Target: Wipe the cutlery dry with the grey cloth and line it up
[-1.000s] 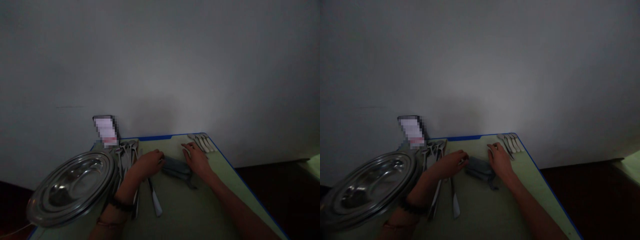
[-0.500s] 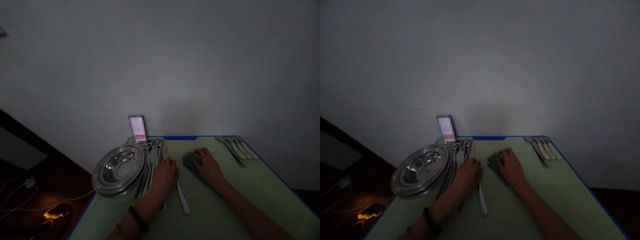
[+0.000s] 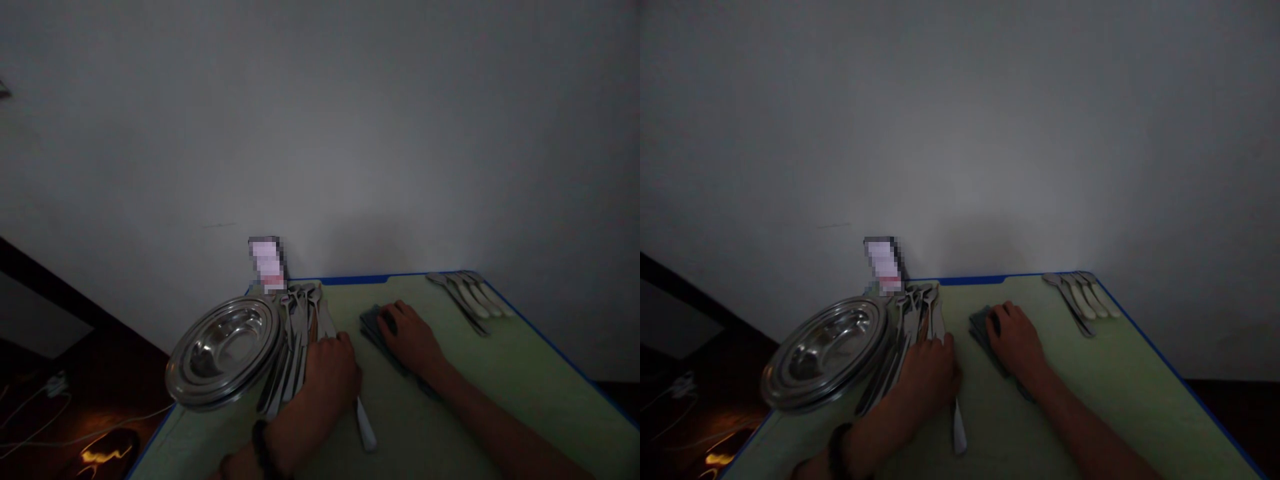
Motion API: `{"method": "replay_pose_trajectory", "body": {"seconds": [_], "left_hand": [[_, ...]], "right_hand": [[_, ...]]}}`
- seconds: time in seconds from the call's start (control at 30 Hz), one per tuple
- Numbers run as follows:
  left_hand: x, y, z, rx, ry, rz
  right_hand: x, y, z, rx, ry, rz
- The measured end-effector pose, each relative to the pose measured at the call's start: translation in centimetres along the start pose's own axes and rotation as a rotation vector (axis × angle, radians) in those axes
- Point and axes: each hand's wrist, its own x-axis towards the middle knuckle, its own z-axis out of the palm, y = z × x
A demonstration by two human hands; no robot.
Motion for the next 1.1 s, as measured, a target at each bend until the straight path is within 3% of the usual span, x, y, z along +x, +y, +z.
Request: {"method": "replay_pose_trajectory", "body": {"seconds": [0.17,0.3,0.47,0.7,0.8,0.97,1.1], "left_hand": [[-1.0,1.9,-0.6,-0.015,-0.081,0.069],[-0.4,2.3,-0.1,-0.03,-0.079,0.089],[0.7,1.2,0.8,-0.136,-0.023,0.079],[1.4,-0.8,2.5,-0.531,0.107,0.085],[1.6,-1.2,3.6,-0.7,0.18,0.077],[1.4,-1.5,4.3,-0.888,0.26,0.058],[1.0,-1.1,4.0,-1.135,0.161,0.041]], "right_hand": [[0.1,-0.1,-0.2,0.01,-0.009,0.029],[-0.1,0.0,-0.7,-0.019,-0.024,0.014],[-1.5,0.8,-1.9,-0.077,-0.072,-0.069],[-2.2,1.5,-1.7,-0.1,-0.08,-0.089],[-1.7,1.6,-1.2,-0.028,-0.055,-0.057],[-0.2,1.7,-0.9,0.333,0.041,0.075],[0.7,2.3,-1.2,0.473,0.06,0.177]]}}
